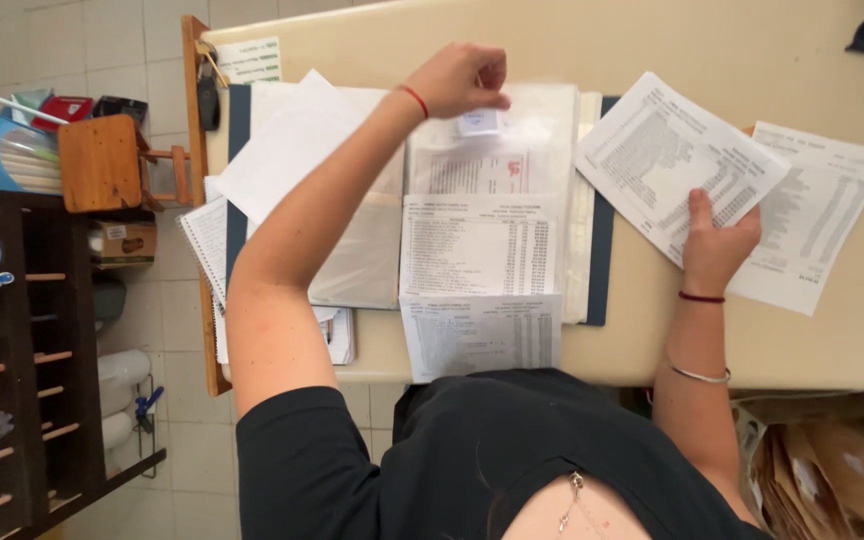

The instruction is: Sorting and organizing a large stack of paper documents and invoices on a counter

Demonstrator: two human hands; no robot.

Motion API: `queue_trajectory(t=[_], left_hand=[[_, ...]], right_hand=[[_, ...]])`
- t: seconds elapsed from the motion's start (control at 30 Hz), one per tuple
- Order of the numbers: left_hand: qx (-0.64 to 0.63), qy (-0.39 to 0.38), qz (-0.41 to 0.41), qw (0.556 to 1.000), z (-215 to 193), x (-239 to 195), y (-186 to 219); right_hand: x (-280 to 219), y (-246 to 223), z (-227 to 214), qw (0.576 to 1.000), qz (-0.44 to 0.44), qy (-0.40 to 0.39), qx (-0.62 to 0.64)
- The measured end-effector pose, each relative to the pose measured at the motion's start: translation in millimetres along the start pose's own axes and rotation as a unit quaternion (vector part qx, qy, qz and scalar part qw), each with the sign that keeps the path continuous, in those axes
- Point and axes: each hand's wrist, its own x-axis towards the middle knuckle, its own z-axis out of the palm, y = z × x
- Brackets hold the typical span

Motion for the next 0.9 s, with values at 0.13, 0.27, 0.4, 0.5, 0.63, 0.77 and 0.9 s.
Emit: queue_trajectory(t=[0.13, 0.27, 0.4, 0.5, 0.63, 0.77, 0.9], left_hand=[[-0.076, -0.139, -0.095, 0.983, -14, -2, 35], [-0.062, -0.259, -0.211, 0.941, -30, -2, 69], [-0.056, -0.372, -0.180, 0.909, -38, 5, 93], [-0.071, -0.444, -0.172, 0.876, -22, 11, 106], [-0.016, -0.467, -0.102, 0.878, -10, 4, 115], [-0.047, -0.465, -0.168, 0.868, -12, -6, 122], [-0.131, -0.448, -0.135, 0.874, 5, -7, 93]], right_hand=[[-1, 8, -3, 0.999, -0.013, 0.003, -0.033], [0, -8, 0, 1.000, -0.005, -0.010, 0.026], [1, -13, 0, 0.999, 0.000, -0.013, 0.043], [1, -8, 0, 0.999, -0.002, -0.015, 0.050], [1, -11, -1, 0.998, 0.007, -0.016, 0.061], [1, -12, -1, 0.998, 0.017, -0.015, 0.051], [1, -15, -1, 0.998, 0.003, -0.018, 0.054]])
